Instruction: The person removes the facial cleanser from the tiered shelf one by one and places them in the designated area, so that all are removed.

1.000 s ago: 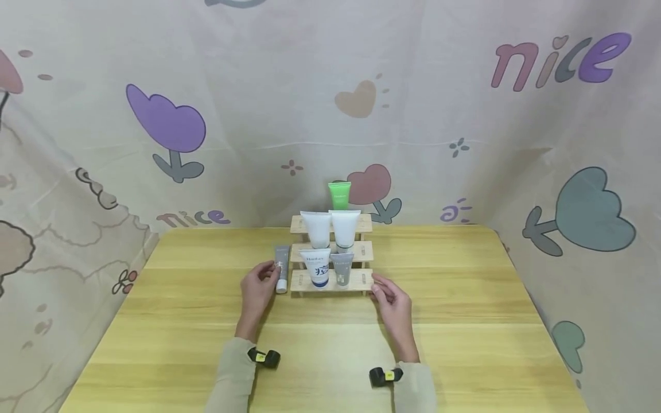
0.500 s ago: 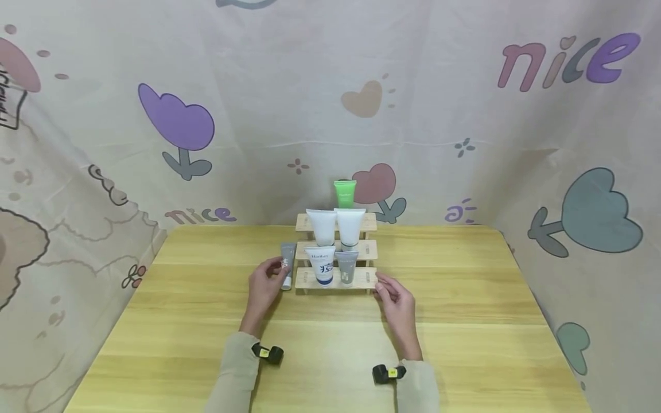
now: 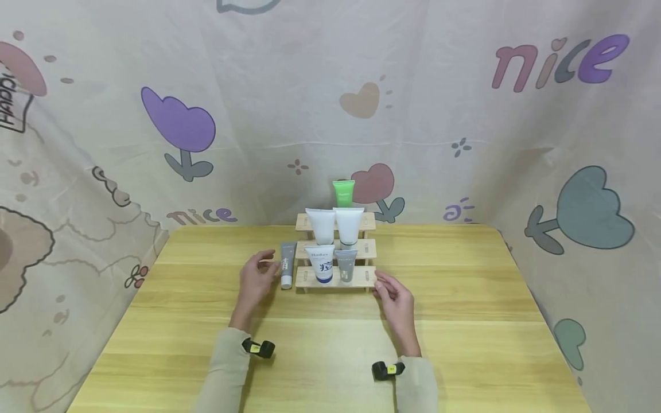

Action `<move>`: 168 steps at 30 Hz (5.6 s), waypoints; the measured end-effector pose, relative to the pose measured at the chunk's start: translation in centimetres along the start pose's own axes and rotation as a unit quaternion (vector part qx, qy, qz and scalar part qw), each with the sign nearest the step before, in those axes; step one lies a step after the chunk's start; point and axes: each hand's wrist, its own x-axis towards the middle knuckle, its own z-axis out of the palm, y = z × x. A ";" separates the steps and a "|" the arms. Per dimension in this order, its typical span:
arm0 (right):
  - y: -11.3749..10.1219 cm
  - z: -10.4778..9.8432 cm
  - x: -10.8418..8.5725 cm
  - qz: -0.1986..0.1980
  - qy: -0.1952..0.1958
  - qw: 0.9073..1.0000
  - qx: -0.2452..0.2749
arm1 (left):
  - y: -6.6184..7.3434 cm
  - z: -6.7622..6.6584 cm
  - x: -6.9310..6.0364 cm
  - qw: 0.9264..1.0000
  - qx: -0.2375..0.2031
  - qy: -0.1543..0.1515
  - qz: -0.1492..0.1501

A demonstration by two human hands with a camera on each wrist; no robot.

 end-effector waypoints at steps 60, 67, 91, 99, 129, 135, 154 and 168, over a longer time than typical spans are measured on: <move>3.3 -0.1 0.6 0.015 0.018 0.999 0.031 | 20.4 4.1 8.3 0.975 -0.086 -0.158 0.131; 3.5 -0.1 0.5 0.013 0.012 0.999 0.037 | 20.5 4.9 9.0 0.978 -0.061 -0.168 0.105; 3.7 -0.2 0.3 0.012 0.022 0.999 0.035 | 20.2 5.9 9.6 0.982 -0.015 -0.176 0.064; 3.7 -0.1 0.5 0.004 0.014 0.999 0.030 | 20.0 5.4 9.7 0.987 -0.055 -0.138 0.061; 3.4 -0.2 0.6 0.023 0.010 0.999 0.024 | 13.7 0.0 8.6 0.963 -0.264 -0.044 0.011; 3.5 -0.2 0.6 0.023 0.010 0.999 0.020 | 12.2 -0.5 7.5 0.964 -0.262 -0.054 -0.006; 2.9 -0.2 0.8 0.026 0.007 0.999 0.030 | 7.8 -2.4 6.1 0.932 -0.339 -0.118 -0.049; 3.4 0.0 0.7 0.016 0.015 1.000 0.021 | 5.4 -3.2 4.2 0.943 -0.295 -0.086 -0.130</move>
